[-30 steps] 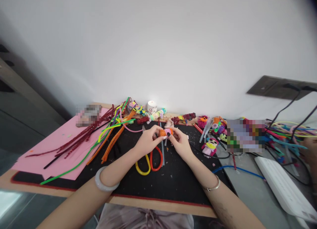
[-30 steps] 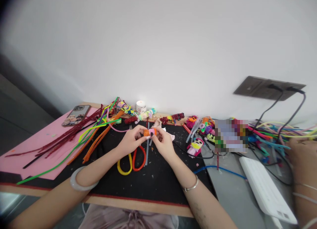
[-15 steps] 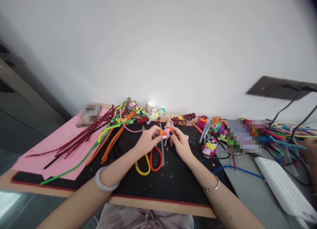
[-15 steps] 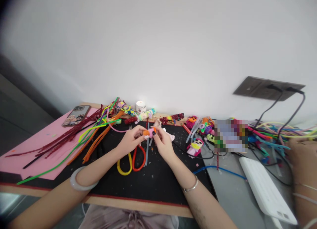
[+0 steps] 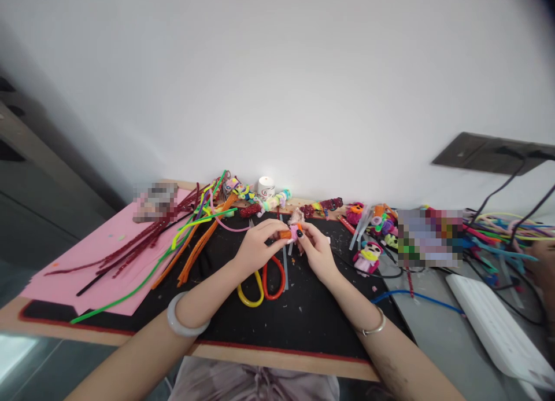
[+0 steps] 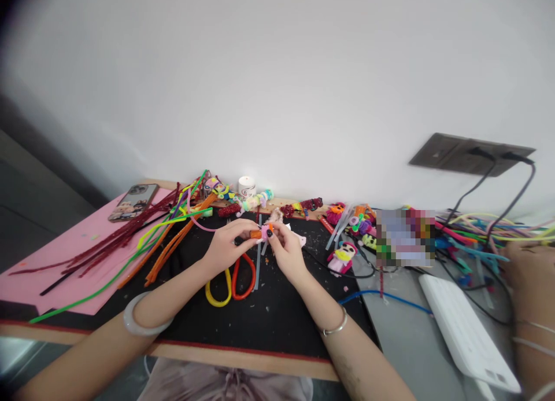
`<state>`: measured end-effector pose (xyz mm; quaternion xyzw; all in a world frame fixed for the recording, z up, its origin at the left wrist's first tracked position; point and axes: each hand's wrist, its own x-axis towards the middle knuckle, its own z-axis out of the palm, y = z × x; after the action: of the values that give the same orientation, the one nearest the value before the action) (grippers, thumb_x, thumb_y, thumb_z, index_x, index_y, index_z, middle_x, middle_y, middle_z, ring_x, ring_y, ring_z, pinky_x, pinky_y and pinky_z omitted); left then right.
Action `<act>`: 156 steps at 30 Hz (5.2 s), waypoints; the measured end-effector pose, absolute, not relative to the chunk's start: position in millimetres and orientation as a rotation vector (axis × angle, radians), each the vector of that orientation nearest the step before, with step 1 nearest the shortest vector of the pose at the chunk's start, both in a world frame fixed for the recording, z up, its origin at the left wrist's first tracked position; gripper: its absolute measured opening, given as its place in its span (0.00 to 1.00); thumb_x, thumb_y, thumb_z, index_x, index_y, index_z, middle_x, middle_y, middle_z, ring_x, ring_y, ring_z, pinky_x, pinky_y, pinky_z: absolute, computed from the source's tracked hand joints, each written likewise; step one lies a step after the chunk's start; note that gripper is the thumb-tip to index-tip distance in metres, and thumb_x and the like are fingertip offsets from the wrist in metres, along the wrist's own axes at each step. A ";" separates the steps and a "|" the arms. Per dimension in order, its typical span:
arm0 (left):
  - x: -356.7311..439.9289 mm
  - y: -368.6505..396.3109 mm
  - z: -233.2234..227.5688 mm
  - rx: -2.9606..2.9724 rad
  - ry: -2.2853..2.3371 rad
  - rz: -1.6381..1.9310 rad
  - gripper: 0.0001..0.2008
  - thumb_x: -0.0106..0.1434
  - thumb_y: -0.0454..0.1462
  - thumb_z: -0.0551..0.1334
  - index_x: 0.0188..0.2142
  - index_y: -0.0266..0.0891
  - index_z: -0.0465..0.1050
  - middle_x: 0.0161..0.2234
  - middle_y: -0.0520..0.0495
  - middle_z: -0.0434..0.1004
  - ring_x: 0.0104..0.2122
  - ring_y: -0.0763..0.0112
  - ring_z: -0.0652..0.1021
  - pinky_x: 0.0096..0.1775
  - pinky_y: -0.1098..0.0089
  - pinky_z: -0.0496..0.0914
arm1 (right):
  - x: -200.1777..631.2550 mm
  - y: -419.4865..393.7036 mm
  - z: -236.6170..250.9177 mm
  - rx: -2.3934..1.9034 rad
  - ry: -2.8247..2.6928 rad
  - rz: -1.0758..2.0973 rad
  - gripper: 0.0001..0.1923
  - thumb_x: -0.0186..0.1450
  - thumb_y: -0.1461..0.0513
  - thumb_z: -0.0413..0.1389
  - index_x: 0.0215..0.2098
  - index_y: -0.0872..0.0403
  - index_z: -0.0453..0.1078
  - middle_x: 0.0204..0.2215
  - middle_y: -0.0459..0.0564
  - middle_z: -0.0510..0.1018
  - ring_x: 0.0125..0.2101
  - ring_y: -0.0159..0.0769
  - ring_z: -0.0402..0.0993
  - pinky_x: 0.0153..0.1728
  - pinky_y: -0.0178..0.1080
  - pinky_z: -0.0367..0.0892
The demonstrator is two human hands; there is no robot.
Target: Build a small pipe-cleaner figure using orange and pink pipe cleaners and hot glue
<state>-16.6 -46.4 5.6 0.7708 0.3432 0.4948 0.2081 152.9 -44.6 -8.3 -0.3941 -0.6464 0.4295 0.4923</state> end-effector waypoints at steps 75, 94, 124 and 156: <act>-50.7 -20.6 -1.8 2.283 1.981 0.797 0.13 0.57 0.38 0.58 0.43 0.42 0.67 0.40 0.44 0.71 0.43 0.58 0.71 0.41 0.63 0.67 | 154.2 -45.3 -8.2 -1.077 -1.546 0.867 0.14 0.63 0.56 0.51 0.44 0.55 0.65 0.28 0.48 0.72 0.23 0.30 0.66 0.22 0.32 0.61; -44.9 -22.5 3.3 2.284 1.750 1.002 0.10 0.59 0.36 0.53 0.40 0.39 0.68 0.27 0.49 0.70 0.27 0.69 0.72 0.32 0.70 0.66 | 154.0 -45.4 -7.6 -1.087 -1.551 0.855 0.14 0.62 0.56 0.51 0.43 0.55 0.66 0.27 0.47 0.72 0.23 0.30 0.65 0.22 0.32 0.61; -116.6 3.6 15.4 1.788 2.623 1.001 0.21 0.56 0.43 0.56 0.48 0.36 0.68 0.49 0.30 0.64 0.49 0.41 0.65 0.44 0.46 0.62 | 153.4 -45.2 -8.4 -1.071 -1.538 0.852 0.13 0.61 0.57 0.52 0.42 0.55 0.66 0.24 0.45 0.69 0.22 0.29 0.63 0.23 0.32 0.60; -71.7 -7.5 7.5 2.730 1.176 1.445 0.12 0.62 0.29 0.51 0.39 0.37 0.73 0.42 0.43 0.76 0.42 0.66 0.73 0.45 0.61 0.69 | 143.4 -48.8 2.5 -0.785 -1.268 1.369 0.15 0.55 0.57 0.60 0.39 0.52 0.68 0.34 0.48 0.74 0.32 0.34 0.71 0.31 0.37 0.72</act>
<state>-71.7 -7.5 7.5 0.8233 0.3546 0.4356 -0.0817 143.4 -48.8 2.5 -0.3290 -0.5311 0.5734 0.5300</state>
